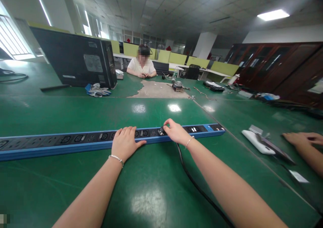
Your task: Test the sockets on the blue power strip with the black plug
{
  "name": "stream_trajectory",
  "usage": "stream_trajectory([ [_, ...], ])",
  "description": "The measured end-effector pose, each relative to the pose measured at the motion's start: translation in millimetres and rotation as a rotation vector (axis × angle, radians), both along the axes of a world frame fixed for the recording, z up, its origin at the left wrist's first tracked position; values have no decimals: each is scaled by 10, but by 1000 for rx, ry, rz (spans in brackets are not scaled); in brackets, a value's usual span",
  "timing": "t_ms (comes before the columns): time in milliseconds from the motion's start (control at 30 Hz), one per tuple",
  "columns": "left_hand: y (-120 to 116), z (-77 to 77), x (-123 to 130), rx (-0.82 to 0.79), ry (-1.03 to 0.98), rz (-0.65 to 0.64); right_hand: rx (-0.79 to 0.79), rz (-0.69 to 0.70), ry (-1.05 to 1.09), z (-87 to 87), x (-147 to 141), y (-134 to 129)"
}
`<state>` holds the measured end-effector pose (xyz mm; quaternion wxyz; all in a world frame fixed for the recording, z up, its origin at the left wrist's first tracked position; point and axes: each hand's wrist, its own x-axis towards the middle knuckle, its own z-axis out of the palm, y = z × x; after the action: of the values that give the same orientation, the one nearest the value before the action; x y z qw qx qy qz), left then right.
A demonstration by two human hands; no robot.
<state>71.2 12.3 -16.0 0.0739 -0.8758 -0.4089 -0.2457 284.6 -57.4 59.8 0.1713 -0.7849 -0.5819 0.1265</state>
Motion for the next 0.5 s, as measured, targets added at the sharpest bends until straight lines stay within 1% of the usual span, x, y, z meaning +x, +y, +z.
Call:
stream_trajectory([
  [100, -2, -2, -2, -5, -15, 2, -20, 19, -66, -52, -230, 92],
  [200, -7, -2, -2, -5, -22, 2, -72, -3, -162, -23, -369, 171],
  [333, -12, 3, 2, -10, -37, -3, -119, 1, -290, 26, -439, 249],
  [500, -9, -1, 5, -13, -64, -9, -180, 57, -314, 58, -463, 302],
])
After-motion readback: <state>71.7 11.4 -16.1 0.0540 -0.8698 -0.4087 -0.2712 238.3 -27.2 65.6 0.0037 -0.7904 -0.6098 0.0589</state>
